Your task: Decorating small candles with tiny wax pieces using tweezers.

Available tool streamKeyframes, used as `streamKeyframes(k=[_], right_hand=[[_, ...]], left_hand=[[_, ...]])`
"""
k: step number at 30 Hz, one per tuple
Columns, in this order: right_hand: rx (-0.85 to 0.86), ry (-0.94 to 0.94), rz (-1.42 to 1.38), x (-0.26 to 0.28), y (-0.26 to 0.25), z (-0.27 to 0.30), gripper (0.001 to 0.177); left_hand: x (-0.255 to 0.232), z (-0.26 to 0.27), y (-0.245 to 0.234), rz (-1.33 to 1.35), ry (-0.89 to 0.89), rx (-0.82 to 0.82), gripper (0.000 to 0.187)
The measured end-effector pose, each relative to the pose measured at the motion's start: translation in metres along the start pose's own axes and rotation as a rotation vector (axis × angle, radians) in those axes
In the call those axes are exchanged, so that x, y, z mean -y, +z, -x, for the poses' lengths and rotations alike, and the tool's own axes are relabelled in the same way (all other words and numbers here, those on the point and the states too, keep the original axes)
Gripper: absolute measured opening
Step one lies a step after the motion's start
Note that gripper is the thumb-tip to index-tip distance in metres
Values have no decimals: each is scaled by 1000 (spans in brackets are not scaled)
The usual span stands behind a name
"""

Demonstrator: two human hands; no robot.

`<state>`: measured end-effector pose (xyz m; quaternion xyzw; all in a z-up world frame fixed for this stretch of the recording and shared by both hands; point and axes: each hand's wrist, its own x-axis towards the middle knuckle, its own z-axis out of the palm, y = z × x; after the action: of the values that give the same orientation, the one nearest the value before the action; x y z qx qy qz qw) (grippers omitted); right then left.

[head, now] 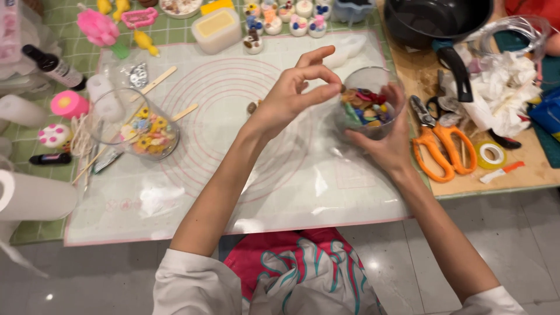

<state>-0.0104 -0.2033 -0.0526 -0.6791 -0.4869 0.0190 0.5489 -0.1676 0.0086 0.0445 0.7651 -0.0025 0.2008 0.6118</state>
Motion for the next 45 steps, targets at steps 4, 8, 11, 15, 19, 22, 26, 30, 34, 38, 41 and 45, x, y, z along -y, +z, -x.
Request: streamKeyframes(k=[4,8,11,15,19,22,26,30,34,38,41,45], right_hand=[[-1,57,-10,-24,0,2,117],[-123,-154,124,15,-8,0,118],[-193,-423,358,60,-15,-4,81],[174,-474,317,119,18,-15,35],[316,-403,118,138,73,-37,43],[359,-340,56,127,99,-39,42],[295,-270,69,106,117,-34,27],[295,-197,19,99,122,-34,21],[315,-121,-14,80,121,-40,20],[319,-76,63,70,122,-50,19],[343,-69,101,66,127,-54,19],[372,-71,126,65,137,-58,20]], left_hand=[[2,30,-26,239,-32,-12,25],[-4,70,-50,250,-95,-100,22],[-1,92,-66,211,-164,-185,18],[23,111,-66,162,-185,-254,15],[46,113,-58,130,-138,-298,15],[50,114,-53,101,-160,-355,15],[56,119,-54,68,-226,-407,14],[71,118,-66,66,-196,-442,14],[63,107,-97,18,-221,-536,16],[88,93,-117,-141,-111,-668,19],[113,86,-113,-175,-52,-709,20],[119,89,-100,-133,-125,-698,20]])
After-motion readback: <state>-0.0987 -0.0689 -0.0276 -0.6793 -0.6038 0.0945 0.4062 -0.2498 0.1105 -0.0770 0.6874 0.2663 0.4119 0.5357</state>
